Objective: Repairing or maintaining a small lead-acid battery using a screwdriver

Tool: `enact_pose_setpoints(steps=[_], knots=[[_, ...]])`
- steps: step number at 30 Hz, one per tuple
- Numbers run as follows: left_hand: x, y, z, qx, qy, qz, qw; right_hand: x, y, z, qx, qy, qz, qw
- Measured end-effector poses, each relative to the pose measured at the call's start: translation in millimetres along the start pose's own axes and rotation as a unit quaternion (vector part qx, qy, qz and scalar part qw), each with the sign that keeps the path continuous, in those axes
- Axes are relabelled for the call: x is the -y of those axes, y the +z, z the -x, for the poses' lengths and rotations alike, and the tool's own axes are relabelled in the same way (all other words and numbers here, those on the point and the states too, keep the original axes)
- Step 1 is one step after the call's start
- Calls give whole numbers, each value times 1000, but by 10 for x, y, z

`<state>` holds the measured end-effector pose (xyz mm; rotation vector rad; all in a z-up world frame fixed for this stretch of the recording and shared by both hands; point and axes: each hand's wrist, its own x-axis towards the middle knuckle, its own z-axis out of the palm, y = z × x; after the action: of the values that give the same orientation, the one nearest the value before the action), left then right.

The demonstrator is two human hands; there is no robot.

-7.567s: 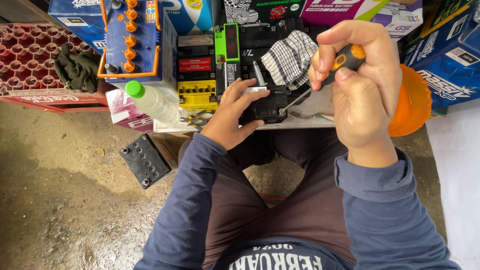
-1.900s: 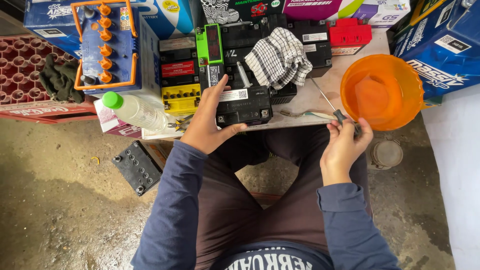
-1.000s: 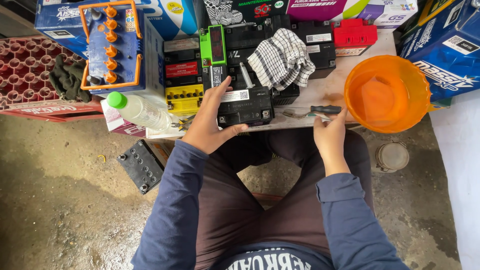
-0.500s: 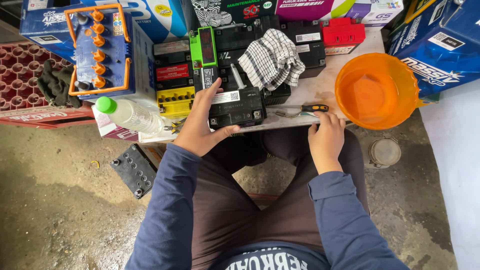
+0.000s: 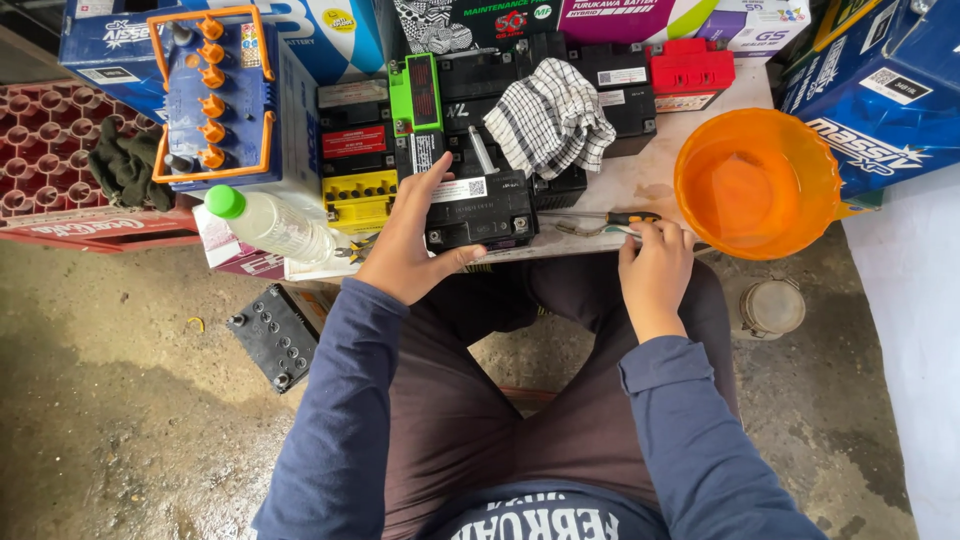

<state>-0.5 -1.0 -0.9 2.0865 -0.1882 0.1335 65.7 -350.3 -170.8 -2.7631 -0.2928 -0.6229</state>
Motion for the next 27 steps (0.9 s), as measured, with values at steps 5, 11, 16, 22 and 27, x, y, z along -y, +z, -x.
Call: enact_pose_setpoints(steps=[5,11,16,22,27], knots=[[-44,-2,1,-3,-4,-7,1000,19,-13,29,9,25,20,999],[-39,-1,0,0,-23,-23,999,30,-6,40,32,23,12,999],[-116,13,16,-7,-36,-30,999,120,-167,48,29,-25,5,999],[-135,12,2,-8,-59,-45,997,507,-852,94,119,4,-177,977],[-43,9,-20,-12,-65,-50,997,1058,-1415,105,95,104,-457,878]])
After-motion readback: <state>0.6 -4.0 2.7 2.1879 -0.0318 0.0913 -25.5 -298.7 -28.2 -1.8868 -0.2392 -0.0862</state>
